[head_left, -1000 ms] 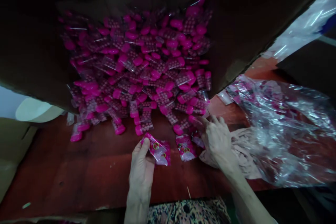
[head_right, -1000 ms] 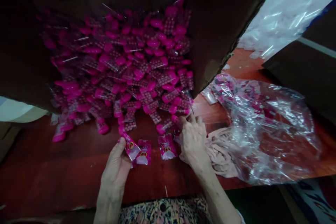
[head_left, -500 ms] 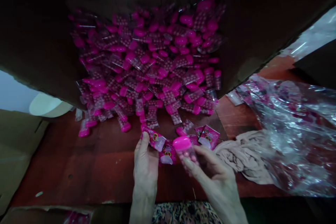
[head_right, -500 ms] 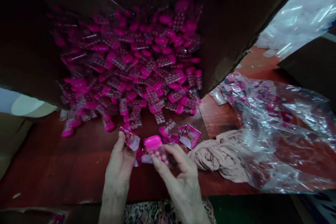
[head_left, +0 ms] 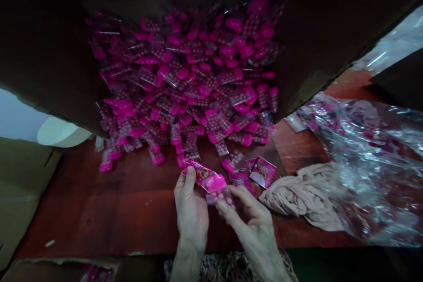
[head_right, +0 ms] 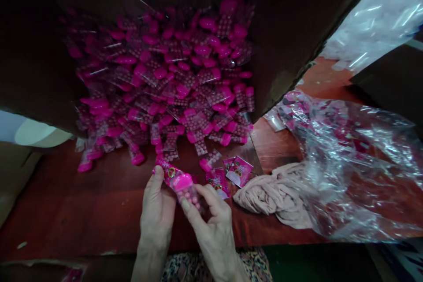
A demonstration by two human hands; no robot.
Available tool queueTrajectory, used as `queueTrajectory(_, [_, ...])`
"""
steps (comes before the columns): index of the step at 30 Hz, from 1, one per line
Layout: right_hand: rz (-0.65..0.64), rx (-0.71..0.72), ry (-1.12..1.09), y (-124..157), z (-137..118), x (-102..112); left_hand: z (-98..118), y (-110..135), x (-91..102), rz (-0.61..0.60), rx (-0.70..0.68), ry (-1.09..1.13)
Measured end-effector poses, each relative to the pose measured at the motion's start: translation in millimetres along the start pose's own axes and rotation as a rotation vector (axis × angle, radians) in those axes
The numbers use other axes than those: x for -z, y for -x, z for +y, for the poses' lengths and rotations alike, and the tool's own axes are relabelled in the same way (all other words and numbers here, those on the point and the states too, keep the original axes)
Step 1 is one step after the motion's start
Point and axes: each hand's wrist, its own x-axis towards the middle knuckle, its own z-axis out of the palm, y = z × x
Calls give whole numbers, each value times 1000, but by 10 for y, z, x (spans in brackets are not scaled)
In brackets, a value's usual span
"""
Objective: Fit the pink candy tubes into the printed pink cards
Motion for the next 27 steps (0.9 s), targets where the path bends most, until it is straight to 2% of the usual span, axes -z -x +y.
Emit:
queueTrajectory(3, [-106, -135, -130, -17, -21, 20, -9, -19, -10, 3, -5, -19])
queueTrajectory(7, [-81, -180, -183, -47, -4, 30, -26, 13, -15, -49, -8, -14])
queueTrajectory(11, [-16, -123, -106, -49, 39, 13, -46, 100, -21, -156, 15, -119])
queueTrajectory(17, [71, 66, 2, -24, 80, 2, -61, 82, 2, -184, 174, -112])
queueTrajectory(21, [13, 32, -99, -47, 23, 78, -57, 75, -23, -217, 292, -62])
queueTrajectory(24, [-18, -17, -160, -67, -11, 115, -47, 95, -41, -257, 281, -63])
queueTrajectory(27, [49, 93, -60, -62, 5, 84, -31, 102, -35, -305, 219, -83])
